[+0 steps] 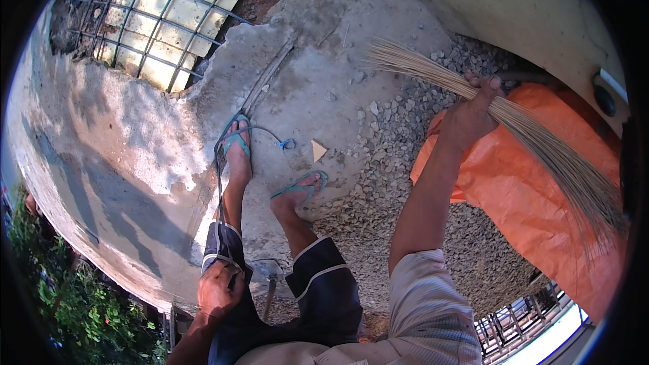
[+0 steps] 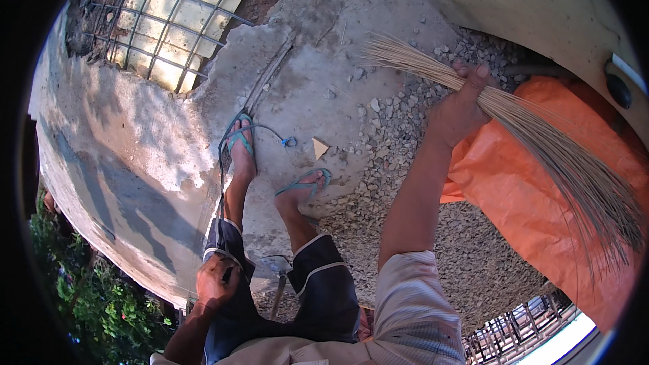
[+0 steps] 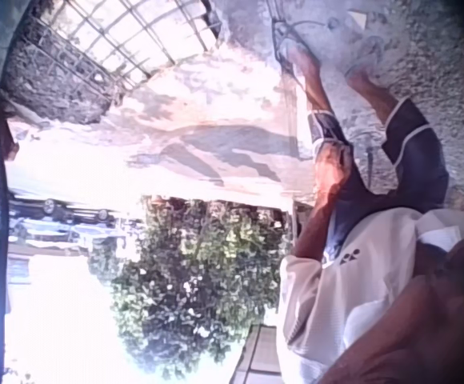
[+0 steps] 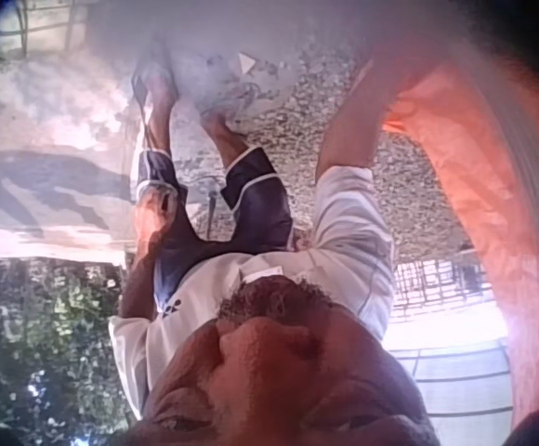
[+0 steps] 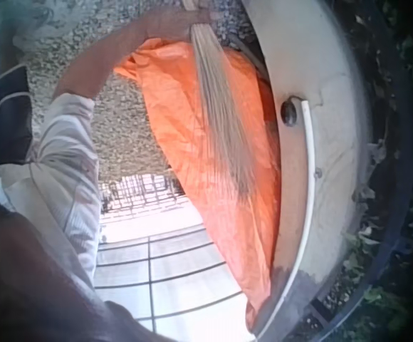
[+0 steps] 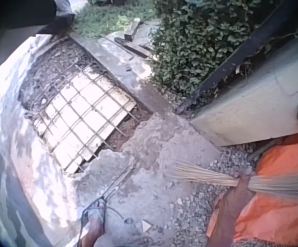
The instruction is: The person wraps blue tape around a bundle of sticks to secure them together.
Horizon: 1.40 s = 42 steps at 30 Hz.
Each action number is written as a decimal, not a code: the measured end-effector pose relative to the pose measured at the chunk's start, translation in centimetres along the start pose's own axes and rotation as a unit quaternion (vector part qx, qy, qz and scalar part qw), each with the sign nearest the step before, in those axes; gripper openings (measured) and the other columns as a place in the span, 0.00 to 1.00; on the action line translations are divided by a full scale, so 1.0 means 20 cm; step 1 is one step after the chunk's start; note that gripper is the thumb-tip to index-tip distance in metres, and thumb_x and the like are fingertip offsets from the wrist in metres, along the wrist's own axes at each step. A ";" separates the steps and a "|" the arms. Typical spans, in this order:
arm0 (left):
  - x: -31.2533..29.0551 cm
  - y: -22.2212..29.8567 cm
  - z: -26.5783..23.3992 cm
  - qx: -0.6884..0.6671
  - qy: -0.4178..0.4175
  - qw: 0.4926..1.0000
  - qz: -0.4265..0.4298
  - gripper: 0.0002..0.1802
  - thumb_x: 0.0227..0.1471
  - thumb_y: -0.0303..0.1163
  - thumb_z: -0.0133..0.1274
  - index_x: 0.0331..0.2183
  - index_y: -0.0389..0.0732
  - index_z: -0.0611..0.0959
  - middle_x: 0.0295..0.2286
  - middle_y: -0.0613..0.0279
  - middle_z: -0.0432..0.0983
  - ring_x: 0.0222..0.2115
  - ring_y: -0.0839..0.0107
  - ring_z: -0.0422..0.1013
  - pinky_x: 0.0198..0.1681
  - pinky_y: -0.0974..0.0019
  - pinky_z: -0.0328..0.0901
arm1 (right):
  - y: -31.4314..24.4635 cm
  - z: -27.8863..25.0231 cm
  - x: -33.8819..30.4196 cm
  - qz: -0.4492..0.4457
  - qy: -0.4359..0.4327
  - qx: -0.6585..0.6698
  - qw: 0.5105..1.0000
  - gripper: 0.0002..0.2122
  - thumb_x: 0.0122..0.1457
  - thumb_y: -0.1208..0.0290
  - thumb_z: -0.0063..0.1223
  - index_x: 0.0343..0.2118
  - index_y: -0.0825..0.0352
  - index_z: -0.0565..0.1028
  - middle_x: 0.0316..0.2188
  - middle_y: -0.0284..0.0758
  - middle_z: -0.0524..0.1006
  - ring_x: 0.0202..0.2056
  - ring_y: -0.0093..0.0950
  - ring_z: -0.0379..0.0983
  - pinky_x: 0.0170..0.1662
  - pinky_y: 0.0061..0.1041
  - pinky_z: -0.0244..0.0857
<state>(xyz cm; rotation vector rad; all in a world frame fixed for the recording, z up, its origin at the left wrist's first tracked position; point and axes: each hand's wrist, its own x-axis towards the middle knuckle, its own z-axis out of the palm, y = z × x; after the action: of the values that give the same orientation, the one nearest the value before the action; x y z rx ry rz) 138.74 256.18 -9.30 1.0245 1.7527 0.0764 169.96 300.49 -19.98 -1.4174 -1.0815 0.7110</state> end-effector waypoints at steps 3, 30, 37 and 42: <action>-0.01 0.00 0.01 0.003 0.005 1.000 -0.005 0.07 0.44 0.28 0.64 0.29 0.40 0.85 0.32 0.55 0.81 0.34 0.52 0.79 0.38 0.55 0.74 | -0.10 0.02 0.00 -0.003 0.021 -0.002 1.000 0.15 0.63 0.62 0.61 0.31 0.69 0.70 0.27 0.38 0.74 0.36 0.30 0.74 0.51 0.36 0.69; 0.03 0.13 -0.04 -0.347 0.018 0.934 -0.081 0.30 0.40 0.20 0.69 0.48 0.39 0.82 0.47 0.60 0.78 0.30 0.75 0.68 0.37 0.70 0.67 | -0.55 -0.18 -0.20 0.161 -0.121 0.174 0.964 0.14 0.69 0.62 0.52 0.29 0.64 0.68 0.22 0.33 0.68 0.30 0.30 0.69 0.51 0.41 0.65; 0.05 0.75 -0.45 -0.304 0.019 0.944 0.127 0.55 0.38 0.44 0.75 0.64 0.41 0.66 0.63 0.53 0.60 0.54 0.59 0.63 0.56 0.58 0.60 | -1.27 -0.20 -0.40 0.212 -0.235 0.171 0.933 0.15 0.70 0.62 0.50 0.28 0.64 0.65 0.21 0.32 0.67 0.28 0.28 0.67 0.48 0.38 0.66; -0.10 1.11 -0.64 -0.111 0.076 0.960 0.245 0.62 0.35 0.52 0.75 0.64 0.36 0.61 0.64 0.41 0.55 0.66 0.43 0.51 0.64 0.45 0.52 | -1.84 -0.06 -0.58 0.236 -0.339 0.210 0.886 0.15 0.70 0.62 0.49 0.28 0.63 0.64 0.21 0.32 0.67 0.27 0.26 0.65 0.43 0.35 0.65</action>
<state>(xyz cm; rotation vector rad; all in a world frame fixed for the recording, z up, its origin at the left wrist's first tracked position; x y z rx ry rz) 141.82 273.98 8.92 1.2883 1.5432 0.6652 158.88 286.40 14.14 -1.0625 -1.0012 1.7791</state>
